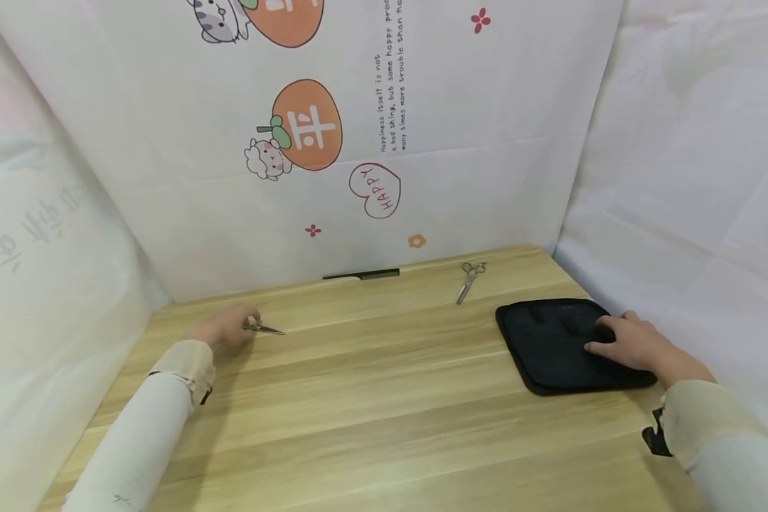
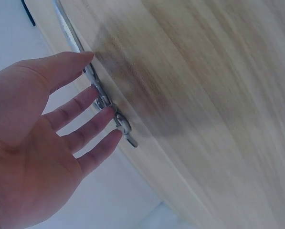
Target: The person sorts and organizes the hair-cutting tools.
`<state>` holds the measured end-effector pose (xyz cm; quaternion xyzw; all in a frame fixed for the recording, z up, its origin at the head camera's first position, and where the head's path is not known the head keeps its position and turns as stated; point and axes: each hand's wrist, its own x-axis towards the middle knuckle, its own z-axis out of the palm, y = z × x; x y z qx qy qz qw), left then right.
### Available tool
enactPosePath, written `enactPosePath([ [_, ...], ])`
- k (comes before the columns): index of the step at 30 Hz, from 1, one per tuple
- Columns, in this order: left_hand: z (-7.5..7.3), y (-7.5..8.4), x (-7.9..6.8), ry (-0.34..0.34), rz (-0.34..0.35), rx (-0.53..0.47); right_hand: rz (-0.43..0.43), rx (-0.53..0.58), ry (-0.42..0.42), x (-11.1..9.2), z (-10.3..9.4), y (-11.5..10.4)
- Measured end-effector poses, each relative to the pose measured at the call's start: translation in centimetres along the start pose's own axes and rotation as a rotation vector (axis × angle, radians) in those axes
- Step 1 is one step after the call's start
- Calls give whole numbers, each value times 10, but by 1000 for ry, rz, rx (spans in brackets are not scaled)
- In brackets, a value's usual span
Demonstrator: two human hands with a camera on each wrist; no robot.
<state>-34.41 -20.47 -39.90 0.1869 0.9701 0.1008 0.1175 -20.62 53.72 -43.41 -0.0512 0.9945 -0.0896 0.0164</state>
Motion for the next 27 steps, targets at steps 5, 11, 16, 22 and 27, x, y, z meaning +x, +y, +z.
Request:
enactPosePath([
  [5, -1, -6, -8, -10, -1, -49, -16, -32, -15, 1, -2, -12],
  [11, -3, -10, -14, -29, 55, -44, -44, -37, -46, 0, -2, -30],
  [16, -3, -12, -18, -31, 106, -57, -43, -18, -56, 1, -1, -43],
  [22, 5, -21, -17, -7, 175, -51, -51, -29, -60, 4, 3, -55],
  [27, 6, -24, -19, 32, 221, -42, -110, -7, -46, 9, 4, -71],
])
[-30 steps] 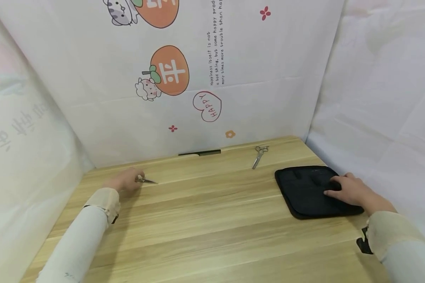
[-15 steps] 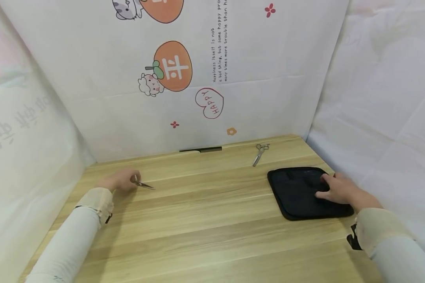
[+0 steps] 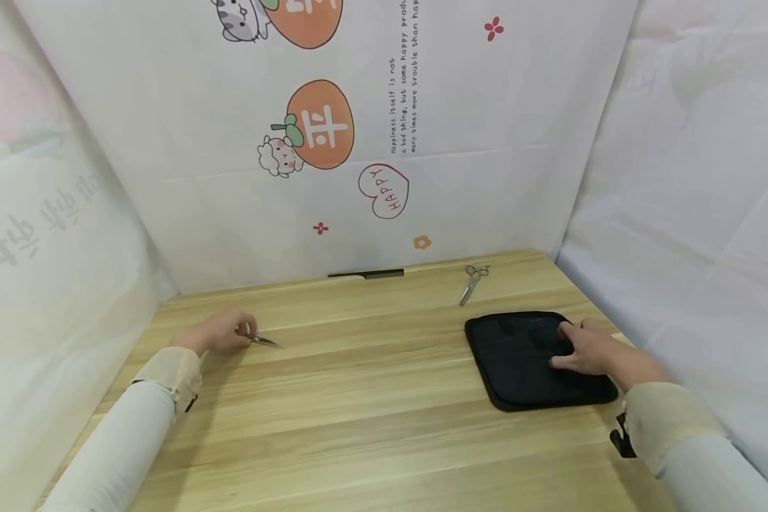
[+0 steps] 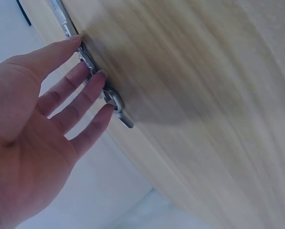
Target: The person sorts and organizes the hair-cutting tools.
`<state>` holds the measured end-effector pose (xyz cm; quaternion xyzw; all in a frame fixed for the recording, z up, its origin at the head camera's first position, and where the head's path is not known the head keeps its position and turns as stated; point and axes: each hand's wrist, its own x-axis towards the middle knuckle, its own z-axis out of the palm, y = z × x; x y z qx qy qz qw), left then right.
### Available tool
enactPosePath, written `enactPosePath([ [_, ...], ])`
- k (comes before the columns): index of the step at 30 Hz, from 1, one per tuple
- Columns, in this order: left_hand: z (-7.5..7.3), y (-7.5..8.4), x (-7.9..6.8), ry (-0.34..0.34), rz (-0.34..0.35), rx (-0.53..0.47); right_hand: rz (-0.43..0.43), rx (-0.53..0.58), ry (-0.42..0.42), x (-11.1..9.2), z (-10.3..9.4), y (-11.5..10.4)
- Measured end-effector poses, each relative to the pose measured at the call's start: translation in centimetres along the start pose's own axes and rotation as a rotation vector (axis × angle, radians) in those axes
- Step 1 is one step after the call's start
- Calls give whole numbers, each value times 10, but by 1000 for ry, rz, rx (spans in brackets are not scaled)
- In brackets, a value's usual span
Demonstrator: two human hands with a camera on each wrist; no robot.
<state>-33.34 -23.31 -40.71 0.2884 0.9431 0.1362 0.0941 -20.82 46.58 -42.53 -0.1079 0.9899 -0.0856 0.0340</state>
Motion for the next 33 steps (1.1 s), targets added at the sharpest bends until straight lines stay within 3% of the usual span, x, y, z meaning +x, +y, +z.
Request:
enactPosePath([
  [8, 4, -5, -2, 55, 61, -1, -82, 37, -31, 9, 3, -30],
  [15, 7, -6, -4, 66, 74, -2, -77, 55, -71, 13, 2, -50],
  [20, 6, -4, -5, 35, 64, 11, -41, 62, -120, 15, 2, -54],
  [26, 8, -3, -4, 12, 50, 51, -30, 68, -120, 15, 3, -55],
  [33, 12, -1, -5, 37, 99, 110, -21, 40, -144, 16, 1, -59],
])
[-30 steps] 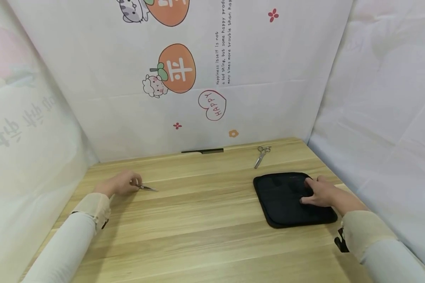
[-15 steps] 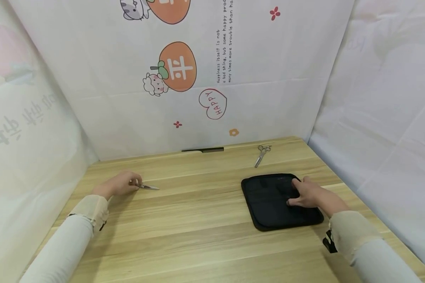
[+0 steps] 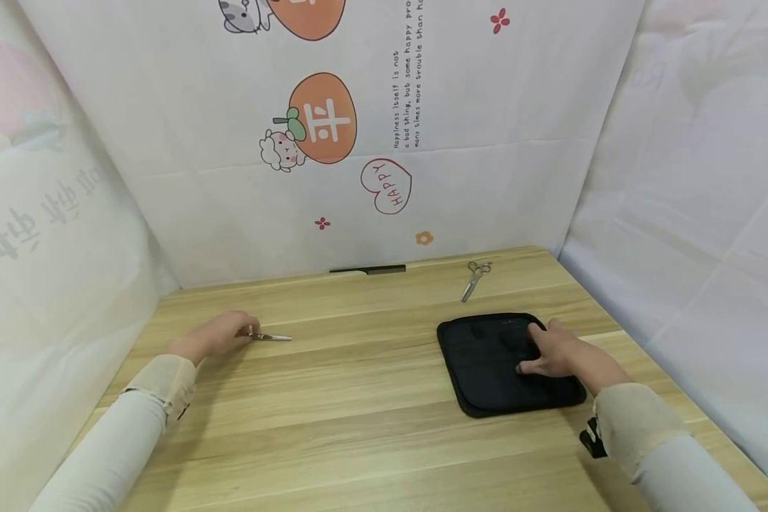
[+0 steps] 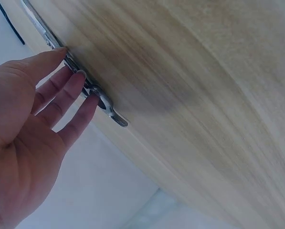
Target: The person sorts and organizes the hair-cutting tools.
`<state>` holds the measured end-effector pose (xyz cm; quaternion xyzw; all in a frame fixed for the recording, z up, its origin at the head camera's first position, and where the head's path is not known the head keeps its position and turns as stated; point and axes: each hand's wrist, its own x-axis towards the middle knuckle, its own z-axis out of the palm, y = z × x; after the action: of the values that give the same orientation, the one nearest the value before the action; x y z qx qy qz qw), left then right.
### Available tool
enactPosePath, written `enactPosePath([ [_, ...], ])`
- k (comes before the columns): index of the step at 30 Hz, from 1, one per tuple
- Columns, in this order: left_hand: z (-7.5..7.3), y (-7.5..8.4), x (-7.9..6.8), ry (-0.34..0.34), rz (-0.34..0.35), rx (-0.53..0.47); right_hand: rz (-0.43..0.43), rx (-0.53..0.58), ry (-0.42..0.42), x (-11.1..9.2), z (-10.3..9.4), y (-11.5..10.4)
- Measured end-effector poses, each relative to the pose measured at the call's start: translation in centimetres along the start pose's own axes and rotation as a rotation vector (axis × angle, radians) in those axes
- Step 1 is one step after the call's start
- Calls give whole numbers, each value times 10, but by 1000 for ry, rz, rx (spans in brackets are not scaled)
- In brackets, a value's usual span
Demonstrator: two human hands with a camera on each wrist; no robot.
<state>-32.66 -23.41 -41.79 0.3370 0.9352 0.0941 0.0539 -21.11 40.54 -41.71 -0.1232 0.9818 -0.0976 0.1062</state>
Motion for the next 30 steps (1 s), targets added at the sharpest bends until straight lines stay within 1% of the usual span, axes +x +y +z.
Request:
enactPosePath([
  [7, 1, 8, 0, 41, 66, 57, 8, -14, -12, -1, 0, 0],
  [9, 2, 10, 0, 47, 77, 54, 16, -19, -16, -2, 1, 0],
  [15, 4, 13, 3, 46, 78, 48, 28, -16, -16, -5, 1, 1],
  [21, 6, 14, 5, 45, 74, 68, 31, -15, -25, -6, 1, 0],
  [26, 5, 18, 2, 70, 84, 98, 39, -17, -40, -6, 0, -2],
  [30, 4, 20, 1, 82, 90, 117, 40, -22, -36, -6, 0, -4],
])
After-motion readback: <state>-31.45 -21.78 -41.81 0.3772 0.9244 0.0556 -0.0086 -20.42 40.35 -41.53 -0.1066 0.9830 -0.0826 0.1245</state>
